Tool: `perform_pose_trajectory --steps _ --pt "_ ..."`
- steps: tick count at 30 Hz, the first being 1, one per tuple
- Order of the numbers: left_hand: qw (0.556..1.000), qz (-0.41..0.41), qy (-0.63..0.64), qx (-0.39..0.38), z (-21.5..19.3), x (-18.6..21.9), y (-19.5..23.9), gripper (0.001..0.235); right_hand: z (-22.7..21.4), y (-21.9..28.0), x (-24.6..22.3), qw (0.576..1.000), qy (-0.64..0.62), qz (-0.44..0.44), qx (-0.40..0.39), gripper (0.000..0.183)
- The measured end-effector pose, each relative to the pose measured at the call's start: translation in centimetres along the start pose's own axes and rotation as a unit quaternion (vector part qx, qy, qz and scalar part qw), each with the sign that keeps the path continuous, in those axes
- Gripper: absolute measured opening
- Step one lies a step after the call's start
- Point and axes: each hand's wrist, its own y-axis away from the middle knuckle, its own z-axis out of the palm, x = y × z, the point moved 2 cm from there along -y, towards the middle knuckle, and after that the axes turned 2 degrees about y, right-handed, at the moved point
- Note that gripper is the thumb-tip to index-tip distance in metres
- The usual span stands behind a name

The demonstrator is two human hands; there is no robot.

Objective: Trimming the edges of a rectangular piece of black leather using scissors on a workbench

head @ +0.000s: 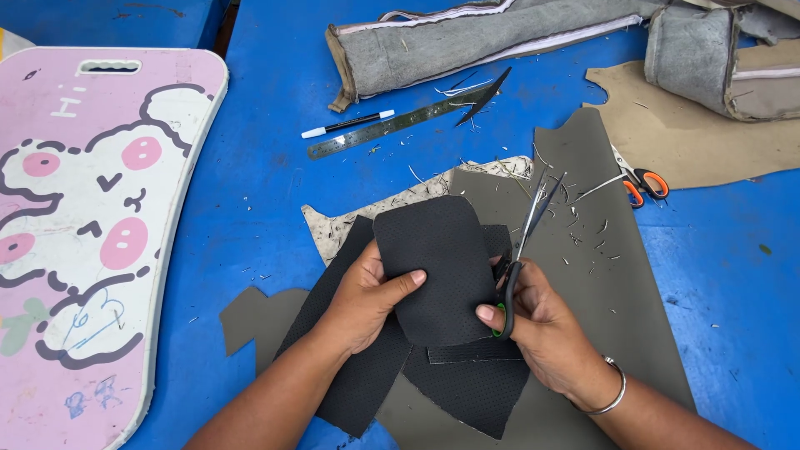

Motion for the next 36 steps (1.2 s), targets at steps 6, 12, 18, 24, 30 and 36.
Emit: perform_pose_trajectory --steps 6,12,18,24,30,36 --pt "0.986 0.110 0.066 0.104 -1.6 2.2 -1.1 0.065 0.0 0.3 -0.6 0.969 0.174 0.019 -0.174 0.045" --pt "0.988 0.090 0.052 0.118 -1.9 2.5 -1.5 0.059 0.4 0.6 -0.3 0.955 0.223 0.034 -0.190 0.054" --pt "0.988 0.082 0.051 0.119 -2.1 1.9 -1.8 0.058 -0.5 0.1 0.6 0.961 0.246 0.030 -0.124 0.037" --pt "0.994 0.057 0.035 0.091 -1.5 1.8 -1.4 0.066 -0.1 0.2 0.0 0.965 0.220 0.006 -0.142 0.040" --pt "0.992 0.061 0.044 0.106 -1.4 2.0 -1.4 0.067 0.1 0.3 -0.5 0.970 0.197 0.005 -0.144 0.046" --pt "0.996 0.026 0.030 0.084 -1.0 1.7 -1.1 0.064 -0.5 -0.1 0.6 0.972 0.199 0.021 -0.123 0.031"
